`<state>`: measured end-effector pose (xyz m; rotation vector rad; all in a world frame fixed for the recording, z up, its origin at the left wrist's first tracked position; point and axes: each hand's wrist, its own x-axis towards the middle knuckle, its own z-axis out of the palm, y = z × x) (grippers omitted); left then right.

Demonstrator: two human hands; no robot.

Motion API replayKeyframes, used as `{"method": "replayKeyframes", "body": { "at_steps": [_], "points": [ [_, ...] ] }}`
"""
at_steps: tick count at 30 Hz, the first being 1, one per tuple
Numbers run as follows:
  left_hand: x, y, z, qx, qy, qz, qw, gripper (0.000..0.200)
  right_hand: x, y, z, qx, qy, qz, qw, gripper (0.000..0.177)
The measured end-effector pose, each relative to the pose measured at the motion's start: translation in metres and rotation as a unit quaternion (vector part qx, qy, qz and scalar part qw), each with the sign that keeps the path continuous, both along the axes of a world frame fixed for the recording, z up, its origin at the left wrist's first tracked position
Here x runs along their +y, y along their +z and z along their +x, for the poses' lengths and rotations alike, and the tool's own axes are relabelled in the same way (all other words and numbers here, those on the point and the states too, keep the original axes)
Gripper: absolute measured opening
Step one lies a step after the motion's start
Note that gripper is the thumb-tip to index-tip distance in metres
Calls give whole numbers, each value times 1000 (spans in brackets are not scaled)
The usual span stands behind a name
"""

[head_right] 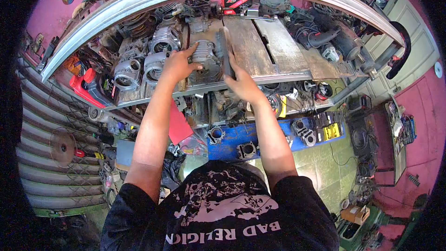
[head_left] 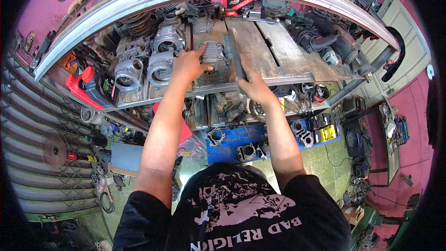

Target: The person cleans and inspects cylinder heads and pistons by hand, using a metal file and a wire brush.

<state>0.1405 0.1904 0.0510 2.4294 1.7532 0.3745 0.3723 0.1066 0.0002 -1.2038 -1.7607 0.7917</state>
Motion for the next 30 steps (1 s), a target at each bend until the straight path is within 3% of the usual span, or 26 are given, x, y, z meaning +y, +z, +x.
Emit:
{"method": "replayKeyframes", "body": {
  "at_steps": [2,5,7,10,15,17,18,21,22,25,28,30],
  "points": [
    [2,-2,1,-2,2,13,1000,86,-1,-3,-4,45,-8,-45,998,83],
    [1,-1,0,-6,5,13,1000,87,-37,-37,-14,11,-23,22,999,86],
    [0,-1,0,-13,5,11,1000,87,-83,-34,-30,34,-11,-35,999,91],
    [-3,-2,1,-24,8,15,1000,87,-117,-61,-59,39,-31,-28,998,95],
    [-27,-14,18,-16,20,71,997,88,-62,-70,-58,89,-63,17,994,91],
    [-35,-32,30,-36,48,154,986,86,-36,-66,-48,85,-98,-8,992,87],
    [-42,-29,33,-46,32,152,987,86,-26,-63,-49,196,-69,-69,976,84],
    [-48,-32,37,-52,53,157,985,85,-46,-68,-69,151,-77,-71,983,86],
    [-45,-38,37,-62,55,171,982,82,-57,-83,-87,145,-82,25,986,87],
    [-45,-33,35,-61,43,161,984,82,-83,-84,-112,238,-78,-14,968,87],
    [-42,-34,35,-40,47,160,985,80,-60,-72,-93,151,-98,-15,984,85],
    [-40,-33,33,-18,41,154,987,77,-53,-51,-79,171,-104,-45,979,82]
  ]
}}
